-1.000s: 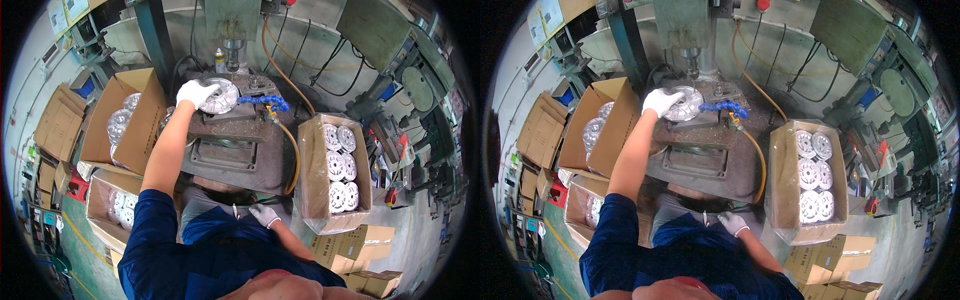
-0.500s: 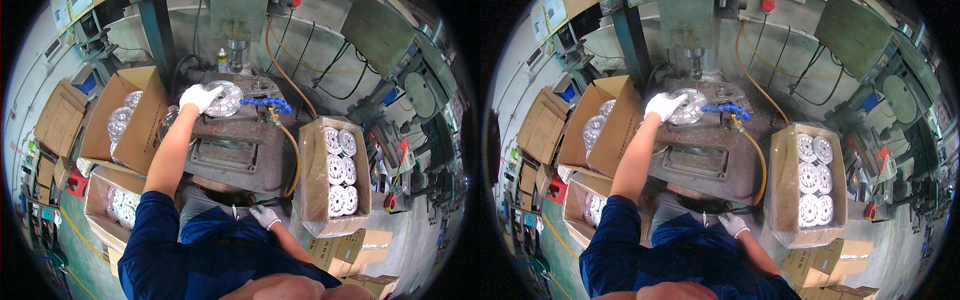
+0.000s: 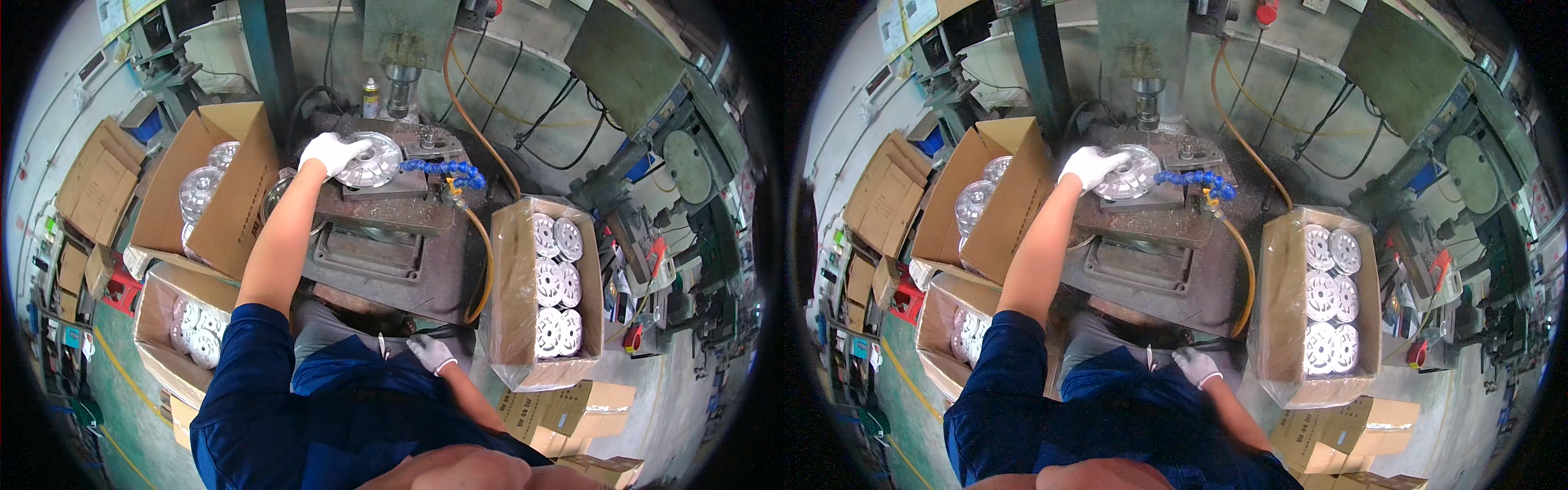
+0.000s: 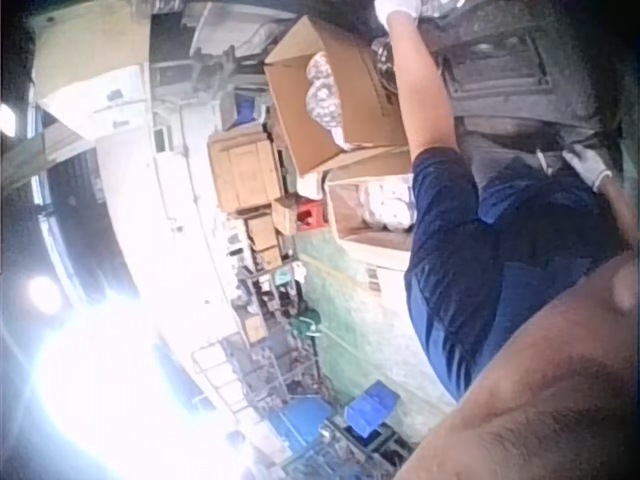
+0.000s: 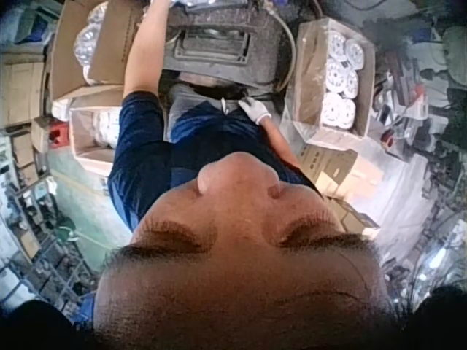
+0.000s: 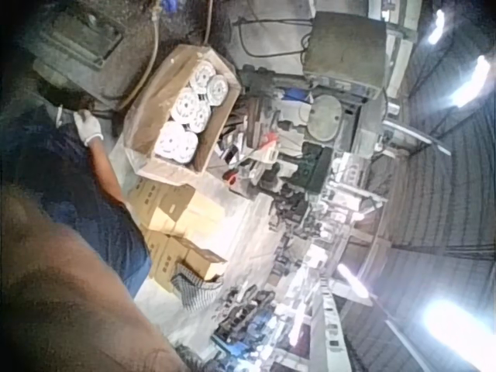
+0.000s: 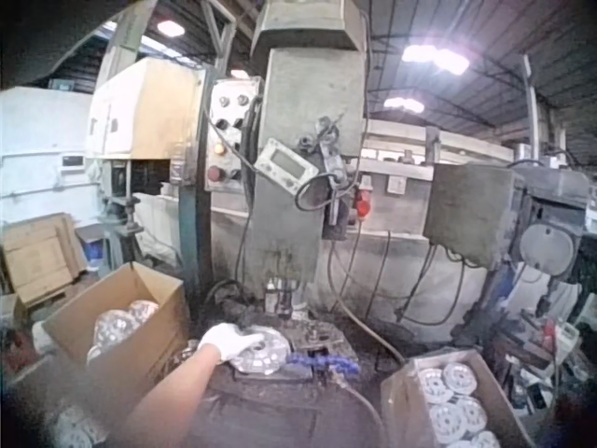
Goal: Inspecting and sorting machined metal plates in an industrial fabrication setting.
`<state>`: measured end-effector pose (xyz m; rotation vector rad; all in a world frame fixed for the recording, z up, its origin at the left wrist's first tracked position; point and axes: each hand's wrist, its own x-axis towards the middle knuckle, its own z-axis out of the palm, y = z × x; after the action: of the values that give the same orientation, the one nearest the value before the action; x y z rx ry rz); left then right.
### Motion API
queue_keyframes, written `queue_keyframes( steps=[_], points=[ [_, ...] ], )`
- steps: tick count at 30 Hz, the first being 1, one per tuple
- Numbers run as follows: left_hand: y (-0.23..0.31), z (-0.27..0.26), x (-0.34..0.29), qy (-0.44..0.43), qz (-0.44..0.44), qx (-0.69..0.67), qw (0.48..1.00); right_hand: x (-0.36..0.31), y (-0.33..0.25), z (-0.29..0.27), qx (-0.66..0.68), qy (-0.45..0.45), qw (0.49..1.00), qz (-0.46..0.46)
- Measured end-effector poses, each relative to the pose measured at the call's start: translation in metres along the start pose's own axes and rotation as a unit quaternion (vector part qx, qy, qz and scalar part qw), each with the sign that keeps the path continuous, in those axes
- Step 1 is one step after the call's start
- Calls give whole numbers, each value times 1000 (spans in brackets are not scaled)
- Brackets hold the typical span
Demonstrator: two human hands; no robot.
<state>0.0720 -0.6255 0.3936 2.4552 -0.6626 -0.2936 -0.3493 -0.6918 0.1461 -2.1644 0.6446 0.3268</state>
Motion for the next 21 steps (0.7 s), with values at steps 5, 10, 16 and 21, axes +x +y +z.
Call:
queue_keyframes(
  steps=[5,10,16,21],
  points=[
    [2,6,-1,45,15,17,999,3,5,9,111,-19,994,12],
    [-6,6,6,5,8,-25,1000,-11,-51,-9,251,-61,966,-31],
    [-4,11,4,44,12,-7,999,-1,-40,14,398,-150,904,38],
    [-12,17,14,26,15,-51,998,25,11,51,585,-255,757,142]
  ],
)
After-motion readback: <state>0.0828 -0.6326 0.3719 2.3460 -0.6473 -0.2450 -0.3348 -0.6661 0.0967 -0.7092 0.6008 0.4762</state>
